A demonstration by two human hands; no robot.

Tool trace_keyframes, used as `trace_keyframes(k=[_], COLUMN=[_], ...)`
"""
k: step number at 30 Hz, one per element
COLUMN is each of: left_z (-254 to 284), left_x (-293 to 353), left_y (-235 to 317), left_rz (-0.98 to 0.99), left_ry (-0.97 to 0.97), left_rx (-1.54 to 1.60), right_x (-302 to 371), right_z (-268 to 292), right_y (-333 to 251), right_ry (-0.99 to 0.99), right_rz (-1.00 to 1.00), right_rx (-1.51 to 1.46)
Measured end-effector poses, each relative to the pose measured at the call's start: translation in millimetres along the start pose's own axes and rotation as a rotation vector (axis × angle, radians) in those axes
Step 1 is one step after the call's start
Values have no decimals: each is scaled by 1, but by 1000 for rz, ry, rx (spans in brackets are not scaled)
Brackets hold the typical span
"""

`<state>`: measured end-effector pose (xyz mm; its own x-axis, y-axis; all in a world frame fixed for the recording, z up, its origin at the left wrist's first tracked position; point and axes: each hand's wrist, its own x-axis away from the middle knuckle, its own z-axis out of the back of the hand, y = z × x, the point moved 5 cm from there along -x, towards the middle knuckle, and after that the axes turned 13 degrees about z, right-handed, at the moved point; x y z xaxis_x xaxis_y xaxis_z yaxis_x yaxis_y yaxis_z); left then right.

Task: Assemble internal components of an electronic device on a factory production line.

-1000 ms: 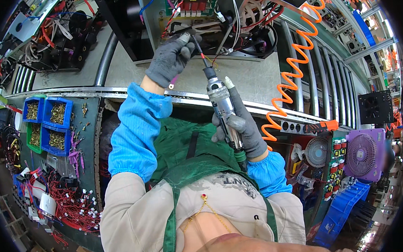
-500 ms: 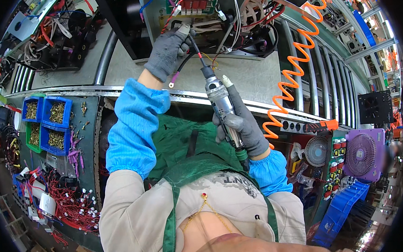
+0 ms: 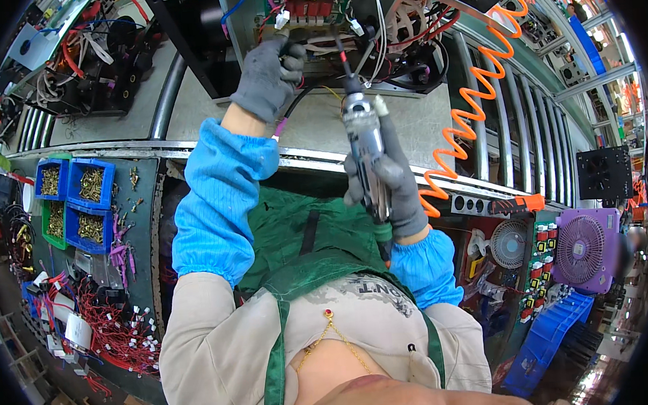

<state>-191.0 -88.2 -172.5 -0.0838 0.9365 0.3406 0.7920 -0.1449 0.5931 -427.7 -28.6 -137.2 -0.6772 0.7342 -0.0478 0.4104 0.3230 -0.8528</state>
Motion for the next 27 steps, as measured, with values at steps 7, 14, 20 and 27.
trace_keyframes(k=[7, 14, 20, 27], left_z=[-23, -4, -4, 4], left_x=[19, 4, 3, 0], left_y=[10, 19, 19, 20], left_rz=[-78, -50, -69, -47], left_ry=[236, 122, 113, 113], left_rx=[44, 202, 268, 246], right_x=[-11, -17, -28, -29], right_z=[-4, -1, -3, -8], right_y=[-8, -17, -23, -24], right_ry=[55, 88, 73, 84], right_rz=[129, 102, 101, 110], right_rx=[227, 272, 308, 432])
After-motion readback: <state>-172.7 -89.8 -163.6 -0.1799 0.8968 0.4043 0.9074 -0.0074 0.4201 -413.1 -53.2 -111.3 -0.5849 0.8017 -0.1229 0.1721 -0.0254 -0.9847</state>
